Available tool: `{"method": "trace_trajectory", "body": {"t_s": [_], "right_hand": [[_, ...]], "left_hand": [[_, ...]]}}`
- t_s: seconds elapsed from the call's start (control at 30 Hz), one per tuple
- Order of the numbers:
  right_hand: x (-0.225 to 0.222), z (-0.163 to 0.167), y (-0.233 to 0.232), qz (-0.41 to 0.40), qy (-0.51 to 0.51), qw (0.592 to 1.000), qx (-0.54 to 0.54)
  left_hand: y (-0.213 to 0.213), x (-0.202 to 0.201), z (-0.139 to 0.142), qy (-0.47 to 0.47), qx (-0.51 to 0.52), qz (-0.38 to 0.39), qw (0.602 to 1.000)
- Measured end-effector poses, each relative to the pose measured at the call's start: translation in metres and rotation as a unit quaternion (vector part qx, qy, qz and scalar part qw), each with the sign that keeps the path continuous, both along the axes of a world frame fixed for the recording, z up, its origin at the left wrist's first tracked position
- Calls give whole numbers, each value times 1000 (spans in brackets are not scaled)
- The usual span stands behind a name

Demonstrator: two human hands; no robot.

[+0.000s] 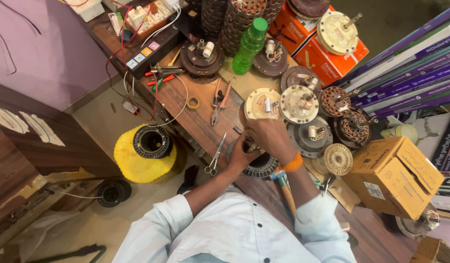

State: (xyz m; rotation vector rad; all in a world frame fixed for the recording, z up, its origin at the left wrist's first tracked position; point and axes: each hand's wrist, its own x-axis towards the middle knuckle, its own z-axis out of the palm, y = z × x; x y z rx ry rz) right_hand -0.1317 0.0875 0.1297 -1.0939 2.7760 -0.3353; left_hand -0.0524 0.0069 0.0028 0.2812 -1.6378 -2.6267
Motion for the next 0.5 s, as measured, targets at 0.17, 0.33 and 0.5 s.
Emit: {"method": "trace_trajectory", "body": {"t_s": [0.17, 0.33, 0.5], "right_hand": [[61, -22, 30, -135, 52, 968, -204], [85, -69, 59, -319, -146, 841, -411], [103, -111, 79, -386, -222, 784, -432]], "left_hand": [[-2, 0, -3, 51, -227, 84, 969], [-9, 1, -1, 6, -272, 49, 961], [-17, 1, 6, 92, -286, 4, 954]]}}
